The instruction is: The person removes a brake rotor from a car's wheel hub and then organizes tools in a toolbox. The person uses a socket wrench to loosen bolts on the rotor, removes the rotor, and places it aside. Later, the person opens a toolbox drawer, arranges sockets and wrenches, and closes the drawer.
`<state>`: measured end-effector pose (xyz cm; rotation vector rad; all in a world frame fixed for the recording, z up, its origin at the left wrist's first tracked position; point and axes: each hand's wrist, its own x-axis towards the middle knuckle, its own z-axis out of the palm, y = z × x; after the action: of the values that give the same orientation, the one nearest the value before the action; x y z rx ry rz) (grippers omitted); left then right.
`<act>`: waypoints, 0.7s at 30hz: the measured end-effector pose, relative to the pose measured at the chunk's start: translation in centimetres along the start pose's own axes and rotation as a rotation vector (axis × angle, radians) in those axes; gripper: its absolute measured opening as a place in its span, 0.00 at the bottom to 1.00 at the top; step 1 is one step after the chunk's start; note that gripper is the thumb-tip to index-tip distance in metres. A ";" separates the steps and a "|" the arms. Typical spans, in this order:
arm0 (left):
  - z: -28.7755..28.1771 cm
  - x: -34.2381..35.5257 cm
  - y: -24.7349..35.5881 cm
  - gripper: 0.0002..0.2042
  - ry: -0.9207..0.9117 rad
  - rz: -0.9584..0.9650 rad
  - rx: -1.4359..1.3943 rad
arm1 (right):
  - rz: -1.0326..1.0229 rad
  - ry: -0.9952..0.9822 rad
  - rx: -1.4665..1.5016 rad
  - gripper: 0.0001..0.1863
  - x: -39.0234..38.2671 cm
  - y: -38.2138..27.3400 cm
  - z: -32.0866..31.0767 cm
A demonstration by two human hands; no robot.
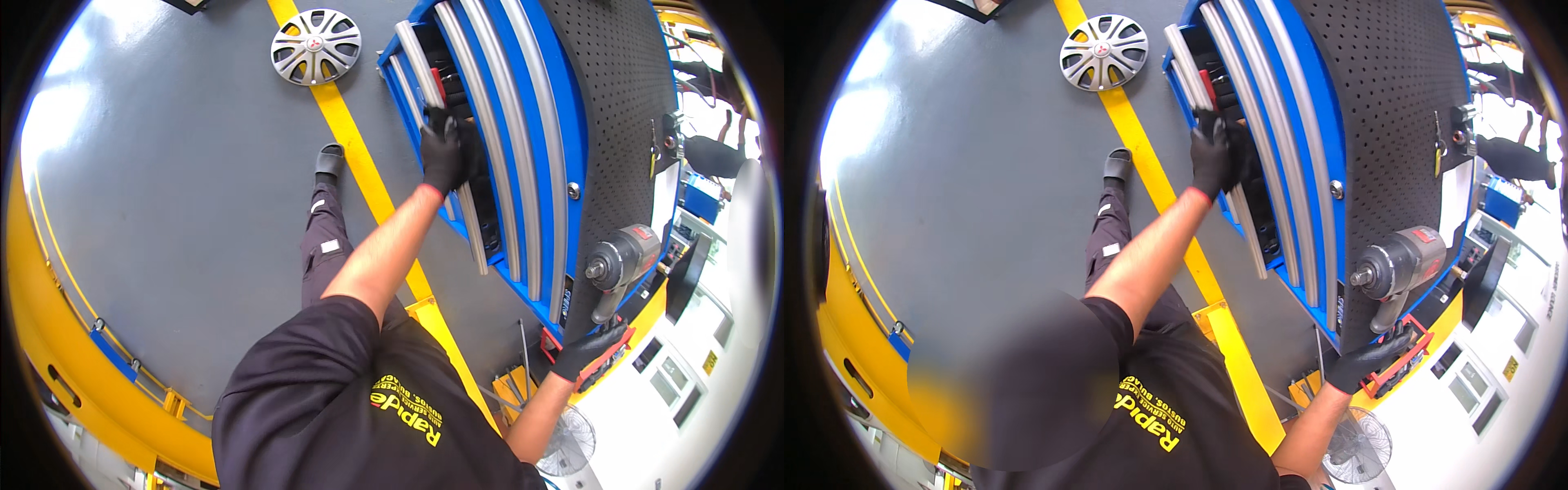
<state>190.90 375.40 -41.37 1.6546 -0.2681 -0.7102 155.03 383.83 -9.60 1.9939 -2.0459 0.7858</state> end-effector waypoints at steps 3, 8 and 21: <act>-5.5 -0.2 1.4 0.25 -0.036 0.067 0.190 | 0.278 -0.052 0.125 0.28 0.1 1.3 -0.1; -11.5 18.2 6.6 0.24 -0.003 0.060 0.357 | 0.055 -0.115 -0.151 0.26 -0.8 3.4 -0.6; -15.7 19.4 0.9 0.18 0.118 0.454 0.651 | -0.127 -0.206 -0.237 0.50 0.5 4.5 0.5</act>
<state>215.45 377.29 -45.47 2.1311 -0.8258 -0.1762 150.70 383.02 -10.87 2.1138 -1.9826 0.3074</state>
